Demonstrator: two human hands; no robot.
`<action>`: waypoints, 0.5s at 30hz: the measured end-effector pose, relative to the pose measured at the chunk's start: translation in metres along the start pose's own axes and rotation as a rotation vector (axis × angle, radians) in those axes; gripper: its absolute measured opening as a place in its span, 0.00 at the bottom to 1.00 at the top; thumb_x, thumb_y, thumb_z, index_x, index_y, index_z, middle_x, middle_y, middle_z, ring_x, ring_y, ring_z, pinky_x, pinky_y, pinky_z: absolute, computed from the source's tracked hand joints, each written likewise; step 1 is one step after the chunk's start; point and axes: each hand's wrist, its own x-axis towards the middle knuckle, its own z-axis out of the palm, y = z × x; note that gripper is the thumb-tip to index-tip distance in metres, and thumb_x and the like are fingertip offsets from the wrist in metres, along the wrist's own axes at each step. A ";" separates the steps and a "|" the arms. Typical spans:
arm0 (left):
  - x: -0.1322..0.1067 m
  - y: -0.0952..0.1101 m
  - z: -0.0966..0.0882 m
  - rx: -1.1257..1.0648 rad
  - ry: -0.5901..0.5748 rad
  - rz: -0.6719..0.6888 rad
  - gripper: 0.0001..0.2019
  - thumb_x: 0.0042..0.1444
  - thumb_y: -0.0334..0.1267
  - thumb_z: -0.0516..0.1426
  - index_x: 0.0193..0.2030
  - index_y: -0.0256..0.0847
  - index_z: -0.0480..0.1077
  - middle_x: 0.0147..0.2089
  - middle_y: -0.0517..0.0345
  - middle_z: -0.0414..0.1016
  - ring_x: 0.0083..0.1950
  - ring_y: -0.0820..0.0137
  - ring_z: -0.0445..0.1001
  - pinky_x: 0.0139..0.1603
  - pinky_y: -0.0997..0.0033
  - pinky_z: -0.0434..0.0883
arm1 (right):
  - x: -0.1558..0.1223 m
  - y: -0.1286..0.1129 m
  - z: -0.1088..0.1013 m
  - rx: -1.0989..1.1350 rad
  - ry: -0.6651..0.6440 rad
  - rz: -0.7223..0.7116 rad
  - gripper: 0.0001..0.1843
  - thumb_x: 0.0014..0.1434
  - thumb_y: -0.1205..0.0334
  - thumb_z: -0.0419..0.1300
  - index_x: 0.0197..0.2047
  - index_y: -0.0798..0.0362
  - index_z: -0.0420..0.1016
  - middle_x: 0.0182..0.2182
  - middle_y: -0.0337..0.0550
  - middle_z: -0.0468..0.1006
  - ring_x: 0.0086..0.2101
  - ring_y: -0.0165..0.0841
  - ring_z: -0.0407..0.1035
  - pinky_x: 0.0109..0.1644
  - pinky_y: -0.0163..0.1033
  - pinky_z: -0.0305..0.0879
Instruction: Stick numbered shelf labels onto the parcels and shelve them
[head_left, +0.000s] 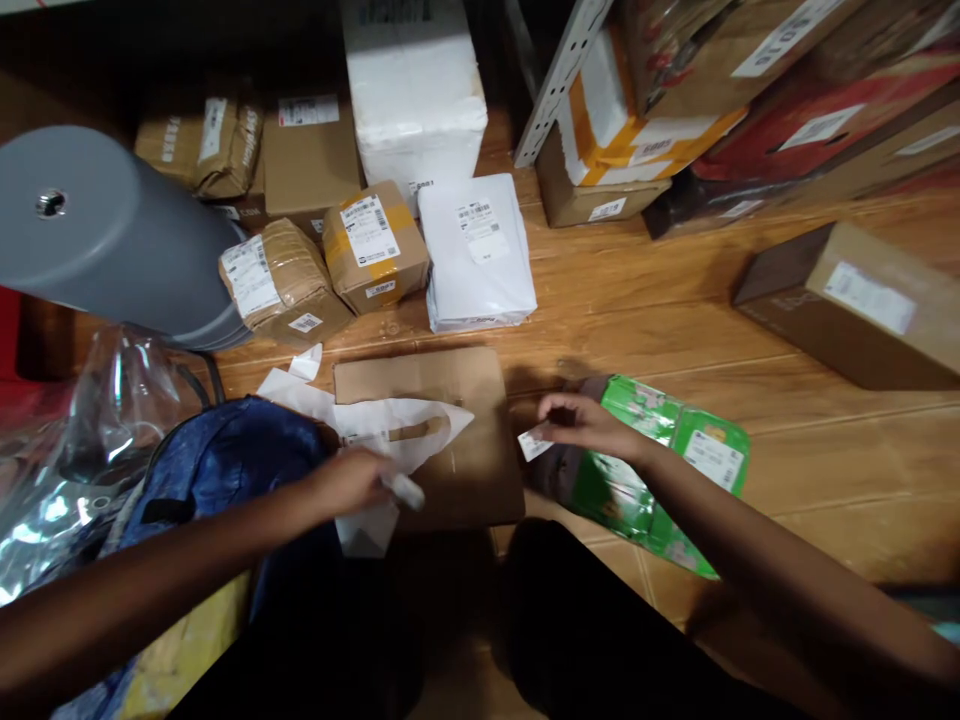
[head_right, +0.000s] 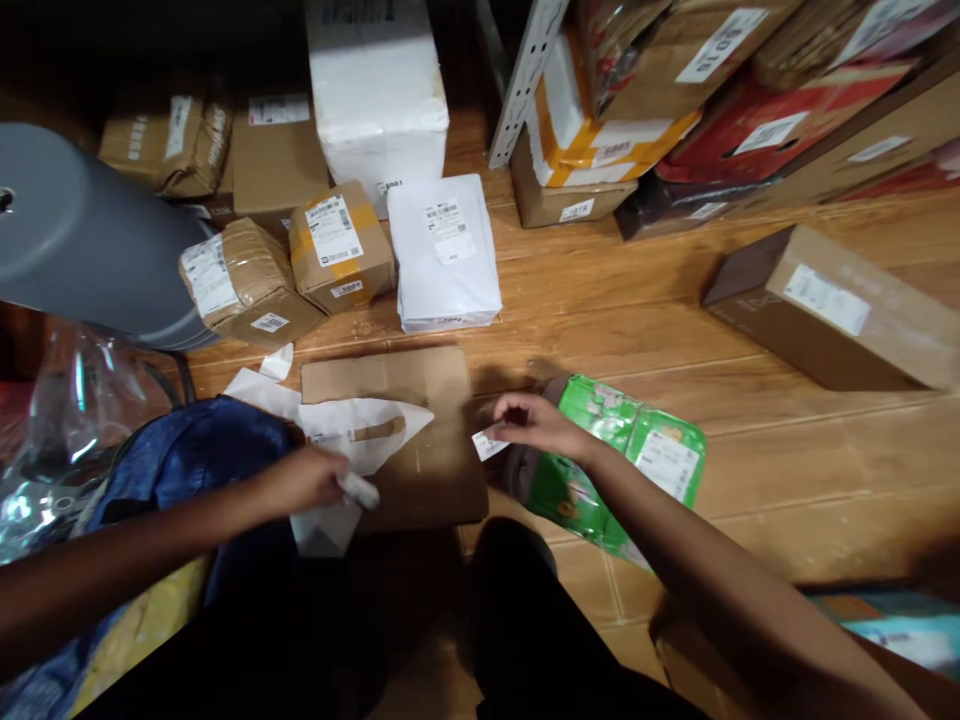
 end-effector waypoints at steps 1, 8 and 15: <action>0.002 -0.004 -0.030 0.083 0.090 -0.049 0.07 0.54 0.34 0.54 0.31 0.38 0.72 0.31 0.51 0.75 0.36 0.62 0.74 0.43 0.62 0.68 | 0.004 -0.001 -0.005 -0.108 -0.092 -0.021 0.12 0.45 0.57 0.70 0.28 0.52 0.73 0.24 0.36 0.72 0.26 0.31 0.64 0.31 0.36 0.58; -0.004 -0.004 -0.114 0.789 0.474 -0.067 0.23 0.61 0.35 0.39 0.55 0.28 0.67 0.46 0.55 0.74 0.56 0.61 0.69 0.65 0.49 0.50 | 0.044 0.018 -0.010 -0.651 -0.253 -0.116 0.12 0.38 0.83 0.58 0.20 0.55 0.73 0.21 0.35 0.72 0.24 0.26 0.61 0.32 0.34 0.54; 0.004 -0.008 -0.058 0.432 0.470 -0.006 0.23 0.61 0.49 0.45 0.55 0.43 0.72 0.52 0.48 0.78 0.56 0.53 0.72 0.61 0.48 0.56 | 0.057 0.035 0.008 -0.733 -0.227 -0.085 0.09 0.44 0.82 0.60 0.24 0.60 0.75 0.24 0.36 0.74 0.29 0.26 0.63 0.35 0.31 0.55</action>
